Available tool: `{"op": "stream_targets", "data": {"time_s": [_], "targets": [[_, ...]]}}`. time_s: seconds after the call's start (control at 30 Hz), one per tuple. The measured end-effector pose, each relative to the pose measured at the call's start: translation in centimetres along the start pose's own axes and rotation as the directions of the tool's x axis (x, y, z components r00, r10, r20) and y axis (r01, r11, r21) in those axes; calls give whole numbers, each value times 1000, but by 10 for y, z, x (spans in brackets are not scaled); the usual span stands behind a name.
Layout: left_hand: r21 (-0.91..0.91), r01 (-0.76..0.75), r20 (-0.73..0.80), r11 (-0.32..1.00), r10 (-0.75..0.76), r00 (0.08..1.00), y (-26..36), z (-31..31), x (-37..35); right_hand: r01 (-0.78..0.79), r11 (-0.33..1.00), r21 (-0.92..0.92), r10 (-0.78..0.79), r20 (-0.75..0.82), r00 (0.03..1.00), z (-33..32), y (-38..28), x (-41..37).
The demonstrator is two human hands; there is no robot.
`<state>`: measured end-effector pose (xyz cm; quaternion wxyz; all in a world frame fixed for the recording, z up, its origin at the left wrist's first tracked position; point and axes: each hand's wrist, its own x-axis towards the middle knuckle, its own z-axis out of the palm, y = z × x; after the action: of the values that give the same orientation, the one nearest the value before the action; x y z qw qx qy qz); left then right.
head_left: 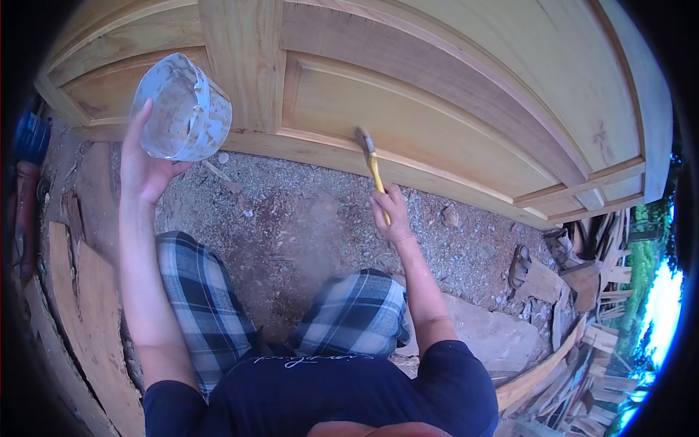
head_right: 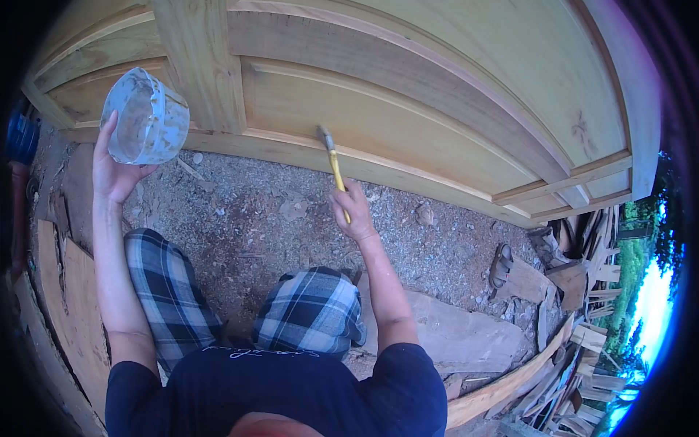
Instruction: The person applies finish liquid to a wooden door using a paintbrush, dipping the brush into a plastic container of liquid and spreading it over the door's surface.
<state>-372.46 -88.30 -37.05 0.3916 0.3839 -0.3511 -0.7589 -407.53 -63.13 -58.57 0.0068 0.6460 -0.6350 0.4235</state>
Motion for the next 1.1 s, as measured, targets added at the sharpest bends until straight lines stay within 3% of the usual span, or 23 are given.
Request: {"op": "stream_targets", "data": {"time_s": [0.07,0.2,0.37,0.43,0.47,0.53,0.57,0.63,0.8,0.9,0.97,1.0,1.07,1.1], "targets": [[-10,-10,-10,1000,10,1000,-1,2,0,-158,976,-148,148,-80,986,-52,27,-50],[1,-1,33,1000,1,999,-2,-4,3,-367,864,-346,266,-304,915,-140,86,-114],[9,-12,-9,1000,12,1000,0,-2,0,-477,805,-354,283,-477,832,-142,128,-127],[-7,-19,-38,1000,19,999,-1,1,-1,-635,765,108,470,-768,435,-96,126,-116],[-14,-18,-26,1000,18,1000,0,1,-1,-624,768,144,452,-813,367,-72,132,-112],[-18,-18,-21,1000,17,1000,0,0,-1,-628,751,-204,332,-706,626,-29,79,-70],[-36,-19,-10,999,19,1000,0,0,-1,-561,788,-255,254,-695,673,0,62,-56],[-49,-21,-4,999,21,1000,0,-1,-1,-523,833,-182,346,-565,749,48,12,-34],[-26,-27,-15,999,26,1000,2,0,-3,-329,943,56,333,-213,918,130,-65,0],[1,-40,4,999,40,999,0,-3,-1,-319,939,130,332,-95,939,158,-85,18],[4,-31,-3,1000,31,1000,-1,1,-2,-137,949,283,124,62,990,173,-86,23],[-4,-23,-3,1000,23,1000,-2,4,-3,-145,948,284,135,54,989,177,-86,26],[11,-4,25,1000,4,1000,-4,5,-1,-122,841,527,-20,255,967,176,-82,30],[15,9,45,1000,-9,999,-5,3,2,-131,846,516,2,244,970,171,-74,27]]}}
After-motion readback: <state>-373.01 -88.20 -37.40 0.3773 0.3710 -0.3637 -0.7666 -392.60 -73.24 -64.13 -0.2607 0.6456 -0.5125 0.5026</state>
